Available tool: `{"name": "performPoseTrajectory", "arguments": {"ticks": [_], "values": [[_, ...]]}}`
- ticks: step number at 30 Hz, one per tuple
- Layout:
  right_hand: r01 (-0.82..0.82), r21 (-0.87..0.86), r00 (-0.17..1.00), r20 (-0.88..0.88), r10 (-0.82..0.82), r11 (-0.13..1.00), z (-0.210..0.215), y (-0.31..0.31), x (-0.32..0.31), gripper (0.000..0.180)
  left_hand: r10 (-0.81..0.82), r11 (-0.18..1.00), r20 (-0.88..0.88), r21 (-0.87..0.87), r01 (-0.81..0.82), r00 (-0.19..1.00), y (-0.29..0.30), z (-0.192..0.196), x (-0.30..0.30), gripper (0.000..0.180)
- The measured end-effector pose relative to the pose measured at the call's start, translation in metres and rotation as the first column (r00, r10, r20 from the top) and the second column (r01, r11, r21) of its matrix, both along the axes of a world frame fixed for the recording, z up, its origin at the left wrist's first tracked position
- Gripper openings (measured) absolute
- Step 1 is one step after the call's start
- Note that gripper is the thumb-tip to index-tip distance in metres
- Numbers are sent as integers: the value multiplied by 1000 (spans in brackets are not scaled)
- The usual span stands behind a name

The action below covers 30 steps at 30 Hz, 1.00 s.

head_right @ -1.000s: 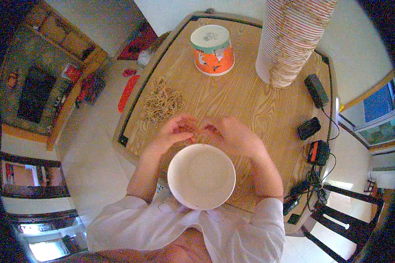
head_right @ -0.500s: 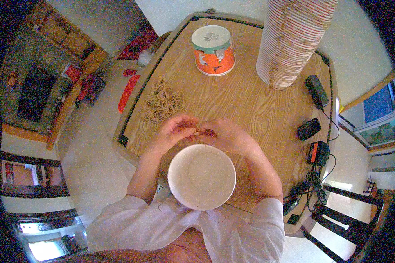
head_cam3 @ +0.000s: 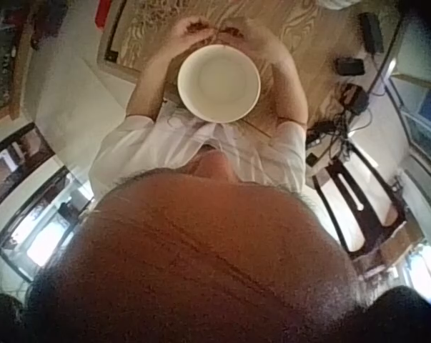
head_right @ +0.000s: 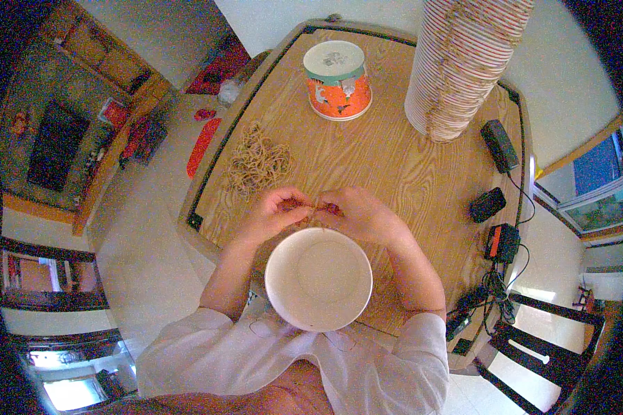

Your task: Place a rubber band around the rim of a paper cup and stack it.

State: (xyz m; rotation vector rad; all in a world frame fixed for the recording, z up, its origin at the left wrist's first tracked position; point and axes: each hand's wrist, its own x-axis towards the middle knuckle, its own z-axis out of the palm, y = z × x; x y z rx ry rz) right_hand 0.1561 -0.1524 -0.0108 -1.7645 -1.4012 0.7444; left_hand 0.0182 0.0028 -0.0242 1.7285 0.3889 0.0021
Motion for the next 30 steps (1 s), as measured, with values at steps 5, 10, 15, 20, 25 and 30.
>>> {"name": "performPoseTrajectory", "arguments": {"ticks": [5,10,15,20,25,30], "values": [[-34,-61,999,-18,33,998,0,0,2,26,76,984,33,-165,-70,997,4,-13,0,14],[-7,32,999,-32,8,999,-1,-1,1,15,10,996,107,-85,-1,994,2,-7,-1,16],[-2,50,1000,-19,3,999,-1,-1,0,16,-55,996,185,79,41,981,0,-10,-2,15],[54,-8,998,-42,-54,999,0,-1,0,17,32,999,41,-25,-31,999,2,-13,-1,11],[87,35,996,-29,-86,996,2,0,-1,17,38,998,15,-56,-37,999,-3,-2,1,10],[65,38,998,-10,-65,997,-2,-2,4,17,59,998,41,-32,-58,997,-2,-10,0,9]]}}
